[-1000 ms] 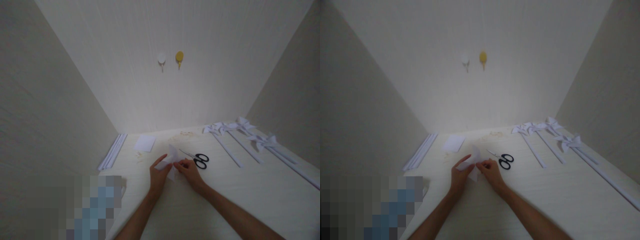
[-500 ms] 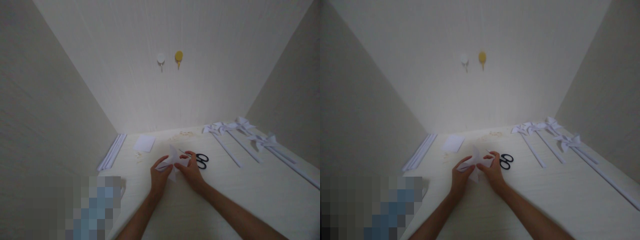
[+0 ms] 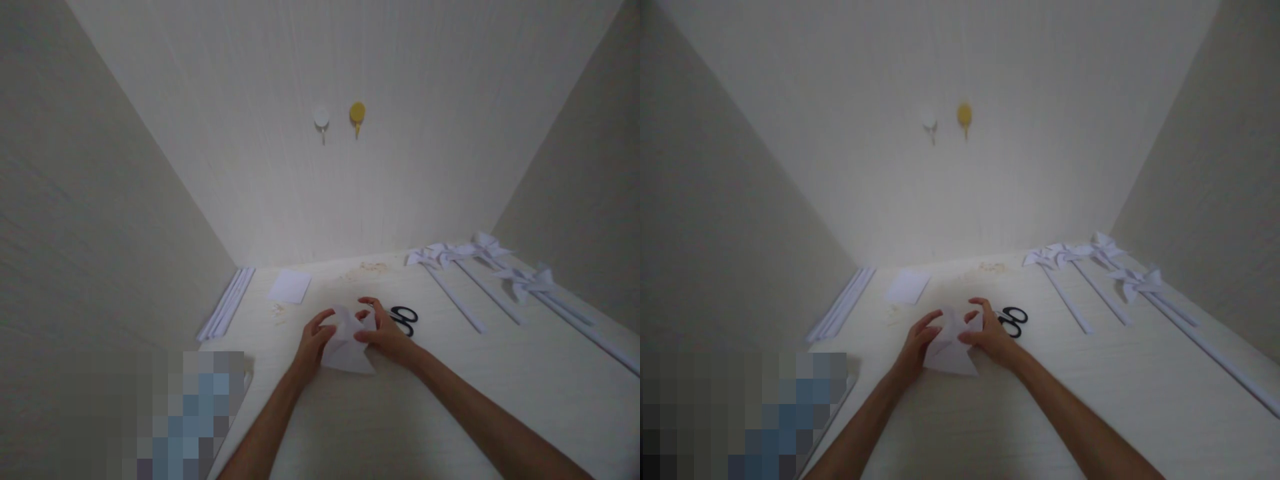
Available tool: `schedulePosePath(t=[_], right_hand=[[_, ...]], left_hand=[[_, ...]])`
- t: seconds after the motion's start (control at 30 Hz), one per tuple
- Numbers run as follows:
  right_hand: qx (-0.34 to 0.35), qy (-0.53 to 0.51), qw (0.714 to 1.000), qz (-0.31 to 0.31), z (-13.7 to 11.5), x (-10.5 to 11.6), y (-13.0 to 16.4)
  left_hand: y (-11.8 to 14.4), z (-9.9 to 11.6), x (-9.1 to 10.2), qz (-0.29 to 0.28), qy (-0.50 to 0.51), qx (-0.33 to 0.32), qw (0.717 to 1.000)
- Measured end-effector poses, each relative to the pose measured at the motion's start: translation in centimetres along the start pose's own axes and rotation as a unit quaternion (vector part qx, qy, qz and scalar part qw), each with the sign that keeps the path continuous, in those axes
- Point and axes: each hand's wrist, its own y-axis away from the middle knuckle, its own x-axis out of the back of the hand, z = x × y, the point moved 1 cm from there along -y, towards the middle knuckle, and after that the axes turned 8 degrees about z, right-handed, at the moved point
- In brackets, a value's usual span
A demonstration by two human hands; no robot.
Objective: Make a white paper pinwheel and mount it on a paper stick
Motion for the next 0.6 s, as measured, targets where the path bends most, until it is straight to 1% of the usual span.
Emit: schedulePosePath(t=[0.1, 0.17, 0.3, 0.47, 0.6], right_hand=[[-0.004, 0.030, 0.998, -0.047, -0.4, 0.0, 0.4], [0.001, 0.055, 0.997, -0.056, -0.6, 0.0, 0.6], [0.005, 0.103, 0.993, -0.050, -0.9, 0.0, 0.8], [0.020, 0.127, 0.990, -0.060, -1.2, -0.1, 0.9], [0.023, 0.133, 0.987, -0.083, -1.5, -0.1, 1.1]], left_hand=[[0.1, 0.0, 0.0, -0.038, -0.032, 0.014, 0.999], [0.1, -0.2, 0.0, -0.056, -0.066, 0.005, 0.996], [0.0, -0.5, 0.1, -0.060, -0.099, -0.016, 0.993], [0.0, -0.5, 0.1, -0.053, -0.113, -0.006, 0.992], [-0.1, -0.5, 0.1, -0.058, -0.121, -0.001, 0.991]])
